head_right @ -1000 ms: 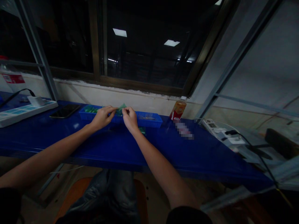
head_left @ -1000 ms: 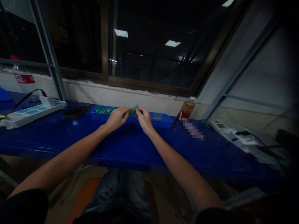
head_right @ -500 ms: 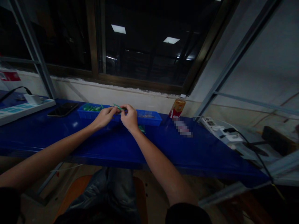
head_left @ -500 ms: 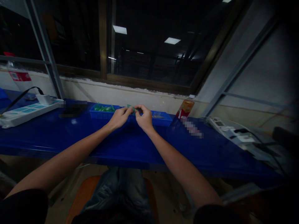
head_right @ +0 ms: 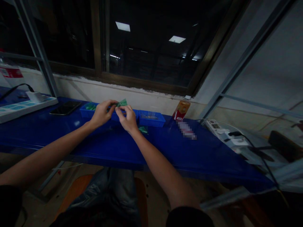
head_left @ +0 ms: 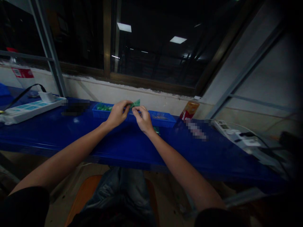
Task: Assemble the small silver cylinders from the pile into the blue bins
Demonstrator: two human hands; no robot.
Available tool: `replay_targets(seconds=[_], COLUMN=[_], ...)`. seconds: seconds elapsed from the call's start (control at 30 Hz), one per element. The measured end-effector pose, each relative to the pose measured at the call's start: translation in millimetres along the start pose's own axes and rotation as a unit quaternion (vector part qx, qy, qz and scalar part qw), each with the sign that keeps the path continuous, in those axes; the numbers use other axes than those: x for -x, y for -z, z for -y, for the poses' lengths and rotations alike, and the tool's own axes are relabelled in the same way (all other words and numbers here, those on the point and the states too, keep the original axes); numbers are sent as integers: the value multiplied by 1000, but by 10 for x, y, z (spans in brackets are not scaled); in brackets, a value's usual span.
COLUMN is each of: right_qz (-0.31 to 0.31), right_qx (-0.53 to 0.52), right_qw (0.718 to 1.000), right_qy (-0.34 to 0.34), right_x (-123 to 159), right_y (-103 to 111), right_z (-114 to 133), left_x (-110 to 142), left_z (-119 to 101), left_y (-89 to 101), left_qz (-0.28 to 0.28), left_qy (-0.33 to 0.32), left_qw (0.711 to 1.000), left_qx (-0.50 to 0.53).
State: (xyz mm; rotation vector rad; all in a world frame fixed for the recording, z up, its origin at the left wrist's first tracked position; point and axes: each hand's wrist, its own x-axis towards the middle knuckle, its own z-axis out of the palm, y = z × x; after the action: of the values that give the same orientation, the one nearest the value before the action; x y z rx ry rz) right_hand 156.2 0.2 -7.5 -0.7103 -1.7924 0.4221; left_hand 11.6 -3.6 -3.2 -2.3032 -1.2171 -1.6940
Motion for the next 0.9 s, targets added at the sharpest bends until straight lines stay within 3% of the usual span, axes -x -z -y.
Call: replay_targets(seconds=[0.13,0.23,0.3,0.37,0.5,0.6,0.67,0.73,0.8,0.9], right_qz=[-18,-48,-51,-25,41,71,76,70,67,65], right_qx=[-83,-10,88,163,242,272,272,266,264,266], right_qw=[984,986,991,986,968,956,955,957,960,961], right_qy=[-159,-161,-90,-8,60,85,93,86,71,44], right_x=[-43,-63,-59,-45,-9,12,22,26,25,16], right_y=[-35,0,42,80,95,58,23,-7,-24,-21], right_z=[-147,-239,-246,-219,-161,-148,-148,-153,-161,-181], left_x=[50,78,80,65,2,-42,-68,-94,-115,-126], left_z=[-28,-36,-28,-7,54,94,135,207,314,504], left_y=[-16,-71,-101,-110,-62,-6,37,94,172,305], left_qz=[69,116,126,126,121,112,71,-8,-92,-152], left_qy=[-139,-148,-85,28,247,302,295,268,238,230], left_qw=[986,981,988,990,934,909,917,936,953,960], left_qx=[-63,-47,-4,63,226,266,260,229,162,57])
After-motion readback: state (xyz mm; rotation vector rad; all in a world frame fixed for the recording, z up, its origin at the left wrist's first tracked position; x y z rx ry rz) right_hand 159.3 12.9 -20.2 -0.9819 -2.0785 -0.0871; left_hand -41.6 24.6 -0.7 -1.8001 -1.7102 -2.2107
